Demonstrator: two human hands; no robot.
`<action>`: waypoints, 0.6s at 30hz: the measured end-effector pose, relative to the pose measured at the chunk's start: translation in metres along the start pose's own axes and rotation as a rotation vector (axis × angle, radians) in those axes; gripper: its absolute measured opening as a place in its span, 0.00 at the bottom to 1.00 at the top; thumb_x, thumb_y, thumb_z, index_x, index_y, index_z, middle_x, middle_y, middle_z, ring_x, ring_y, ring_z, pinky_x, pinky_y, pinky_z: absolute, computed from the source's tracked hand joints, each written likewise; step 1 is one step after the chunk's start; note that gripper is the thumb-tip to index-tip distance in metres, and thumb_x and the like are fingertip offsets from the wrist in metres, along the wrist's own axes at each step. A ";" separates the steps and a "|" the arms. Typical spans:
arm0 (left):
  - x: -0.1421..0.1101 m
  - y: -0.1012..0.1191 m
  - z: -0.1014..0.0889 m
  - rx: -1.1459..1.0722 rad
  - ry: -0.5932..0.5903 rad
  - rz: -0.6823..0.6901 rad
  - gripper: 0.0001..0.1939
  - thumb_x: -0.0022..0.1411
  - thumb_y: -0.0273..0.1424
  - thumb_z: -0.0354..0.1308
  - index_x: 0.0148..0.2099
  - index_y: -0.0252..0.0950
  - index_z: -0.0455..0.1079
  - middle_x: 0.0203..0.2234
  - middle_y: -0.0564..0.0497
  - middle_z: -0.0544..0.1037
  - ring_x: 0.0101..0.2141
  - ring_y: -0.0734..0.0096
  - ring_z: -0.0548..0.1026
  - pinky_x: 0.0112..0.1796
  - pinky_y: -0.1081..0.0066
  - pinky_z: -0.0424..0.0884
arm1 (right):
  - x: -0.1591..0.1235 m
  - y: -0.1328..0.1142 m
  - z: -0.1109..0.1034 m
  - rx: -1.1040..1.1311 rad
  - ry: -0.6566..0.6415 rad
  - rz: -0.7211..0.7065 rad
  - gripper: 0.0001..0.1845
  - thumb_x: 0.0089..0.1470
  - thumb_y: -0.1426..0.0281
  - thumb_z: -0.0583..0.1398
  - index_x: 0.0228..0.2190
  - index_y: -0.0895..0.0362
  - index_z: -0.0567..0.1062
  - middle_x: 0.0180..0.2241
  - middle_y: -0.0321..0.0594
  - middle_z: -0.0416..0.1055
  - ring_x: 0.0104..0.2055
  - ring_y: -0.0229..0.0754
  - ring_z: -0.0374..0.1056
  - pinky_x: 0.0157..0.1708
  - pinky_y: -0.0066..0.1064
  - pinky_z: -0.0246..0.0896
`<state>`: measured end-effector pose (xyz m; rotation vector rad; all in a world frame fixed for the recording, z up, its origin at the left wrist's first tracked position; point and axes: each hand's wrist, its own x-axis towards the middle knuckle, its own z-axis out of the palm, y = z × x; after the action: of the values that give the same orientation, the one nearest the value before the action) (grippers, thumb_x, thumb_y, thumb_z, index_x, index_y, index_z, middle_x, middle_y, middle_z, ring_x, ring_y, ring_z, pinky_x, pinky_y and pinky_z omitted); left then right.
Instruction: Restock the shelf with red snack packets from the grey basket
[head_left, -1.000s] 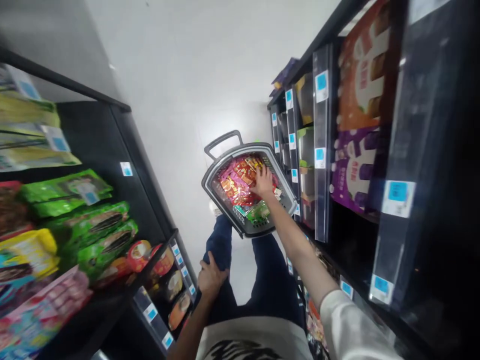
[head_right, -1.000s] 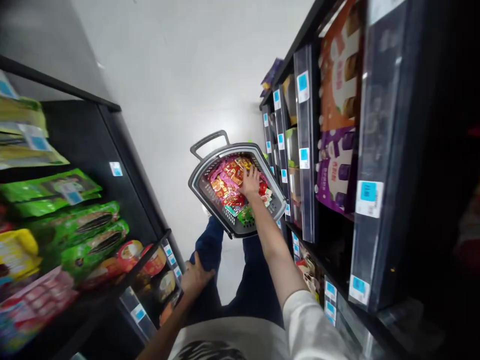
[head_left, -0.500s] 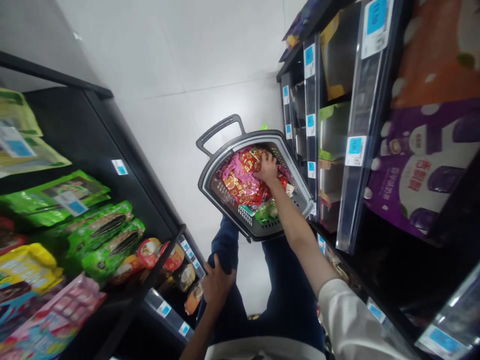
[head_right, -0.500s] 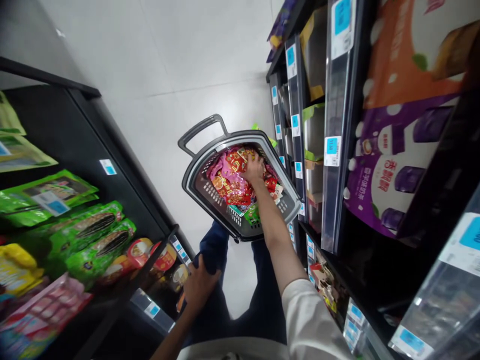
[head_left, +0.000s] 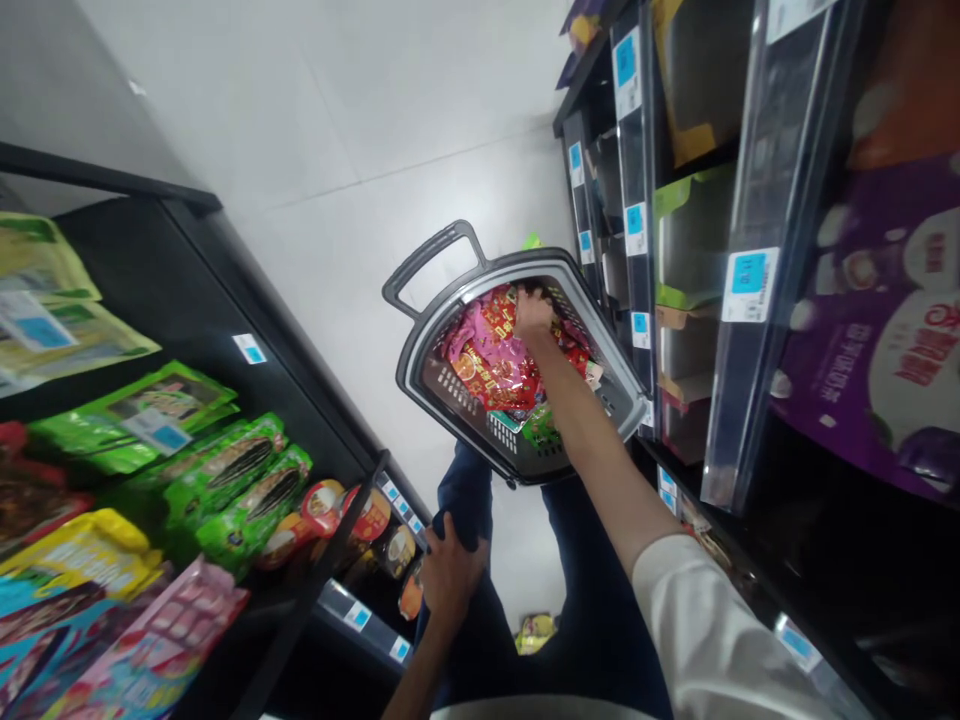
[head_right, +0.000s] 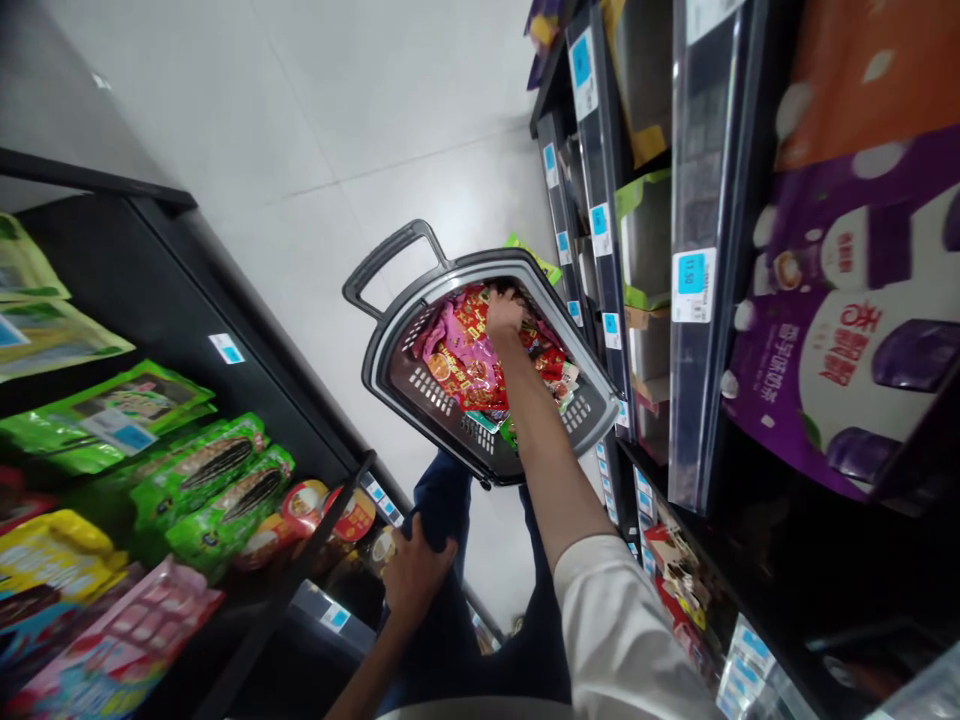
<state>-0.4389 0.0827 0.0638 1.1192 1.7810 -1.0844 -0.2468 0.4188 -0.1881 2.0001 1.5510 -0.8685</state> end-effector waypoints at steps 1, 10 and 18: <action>0.001 0.000 0.001 0.003 0.004 -0.001 0.38 0.68 0.47 0.53 0.72 0.28 0.60 0.59 0.25 0.68 0.40 0.41 0.81 0.39 0.52 0.74 | 0.003 0.001 0.001 -0.003 -0.006 -0.003 0.35 0.61 0.74 0.59 0.69 0.54 0.64 0.65 0.63 0.64 0.60 0.66 0.67 0.53 0.59 0.70; -0.002 0.000 0.002 0.016 0.044 -0.010 0.37 0.69 0.47 0.54 0.72 0.29 0.61 0.57 0.28 0.70 0.40 0.45 0.81 0.38 0.56 0.73 | 0.016 0.014 0.004 0.057 -0.007 -0.099 0.29 0.68 0.75 0.50 0.67 0.54 0.68 0.61 0.62 0.69 0.55 0.60 0.71 0.53 0.48 0.66; -0.005 -0.001 0.014 0.024 0.127 0.015 0.36 0.69 0.48 0.54 0.69 0.29 0.65 0.51 0.30 0.73 0.36 0.47 0.80 0.34 0.59 0.71 | -0.019 0.038 -0.009 0.097 0.058 -0.185 0.32 0.66 0.77 0.49 0.68 0.52 0.65 0.63 0.59 0.68 0.51 0.58 0.74 0.53 0.48 0.64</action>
<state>-0.4358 0.0687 0.0634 1.2387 1.8585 -1.0485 -0.2116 0.4027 -0.1691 1.9876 1.7800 -0.9814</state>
